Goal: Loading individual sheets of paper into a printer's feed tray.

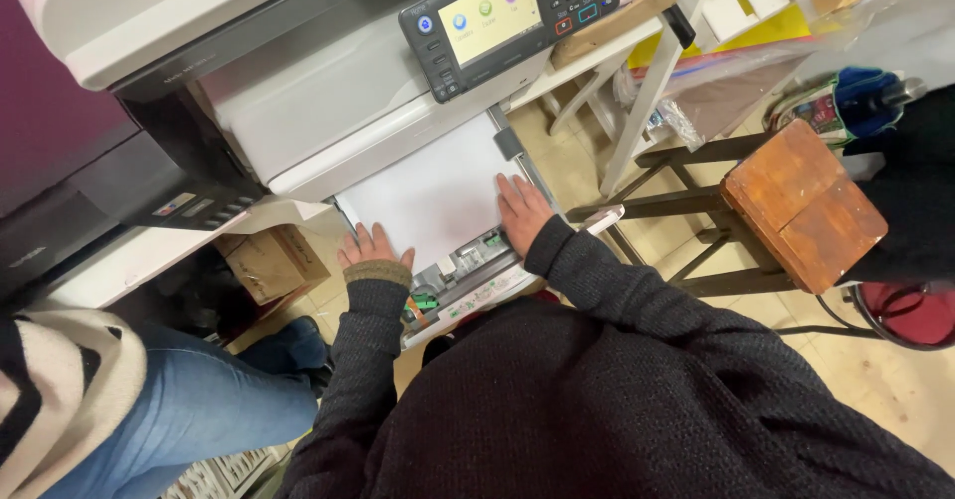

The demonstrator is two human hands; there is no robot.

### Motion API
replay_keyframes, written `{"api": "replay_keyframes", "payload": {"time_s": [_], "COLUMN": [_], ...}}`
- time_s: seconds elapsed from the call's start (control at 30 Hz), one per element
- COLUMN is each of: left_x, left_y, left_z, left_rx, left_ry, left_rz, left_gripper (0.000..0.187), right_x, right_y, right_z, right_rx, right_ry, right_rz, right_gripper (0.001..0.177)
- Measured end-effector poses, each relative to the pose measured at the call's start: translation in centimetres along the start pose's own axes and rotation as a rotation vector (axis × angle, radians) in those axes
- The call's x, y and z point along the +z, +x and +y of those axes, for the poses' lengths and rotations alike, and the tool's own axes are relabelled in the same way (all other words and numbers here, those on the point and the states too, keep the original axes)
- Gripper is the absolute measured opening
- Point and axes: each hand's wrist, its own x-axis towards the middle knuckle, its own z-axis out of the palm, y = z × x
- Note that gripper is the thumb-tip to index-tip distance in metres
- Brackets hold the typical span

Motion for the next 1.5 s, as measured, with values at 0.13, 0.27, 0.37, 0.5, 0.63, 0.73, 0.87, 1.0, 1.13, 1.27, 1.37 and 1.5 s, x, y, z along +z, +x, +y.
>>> {"api": "replay_keyframes", "payload": {"time_s": [0.13,0.27,0.37,0.5,0.63,0.73,0.87,1.0,1.13,1.27,1.37,1.5], "left_x": [-1.6,-1.5,-1.5,0.4,-1.4,-2.1,-3.2,-4.5,-3.9,-3.7,-4.0,-2.1], "left_y": [-0.5,-0.6,-0.4,-0.9,-2.5,-3.0,-3.8,-4.7,-5.0,-7.7,-10.8,-16.5], "left_z": [0.4,0.4,1.2,2.1,3.0,3.5,5.0,7.8,12.5,18.4,23.4,30.2], "left_rx": [-0.047,-0.031,0.024,0.041,0.014,0.042,0.198,0.382,0.615,0.889,1.107,1.409], "left_ry": [0.077,0.155,0.184,0.162,0.199,0.203,0.186,0.1,0.136,0.127,0.103,0.042], "left_rz": [0.01,-0.027,-0.171,-0.257,-0.322,-0.288,-0.158,-0.083,-0.049,0.011,0.01,-0.067], "left_gripper": [0.094,0.092,0.086,0.091,0.089,0.085,0.078,0.076,0.072,0.071,0.07,0.068], "right_x": [2.7,0.8,-0.2,0.6,2.4,2.2,-1.4,-6.4,-10.0,-14.2,-16.1,-18.0], "right_y": [0.2,1.0,2.2,2.7,1.5,0.8,-1.2,-4.4,-11.1,-19.6,-25.9,-34.4], "right_z": [-0.5,-0.8,-0.8,-0.8,-0.5,-0.4,-1.5,-1.3,-0.7,-1.4,-2.8,-5.3], "right_rx": [0.02,0.114,0.144,0.137,0.045,-0.018,-0.047,0.016,0.122,0.399,0.531,0.743], "right_ry": [0.166,0.284,0.328,0.323,0.286,0.444,0.567,0.783,0.807,0.818,0.8,0.677], "right_rz": [-0.14,-0.359,-0.448,-0.496,-0.436,-0.327,0.034,0.064,0.224,0.224,0.255,0.3], "right_gripper": [0.063,0.08,0.081,0.083,0.078,0.068,0.045,0.036,0.033,0.032,0.031,0.03]}}
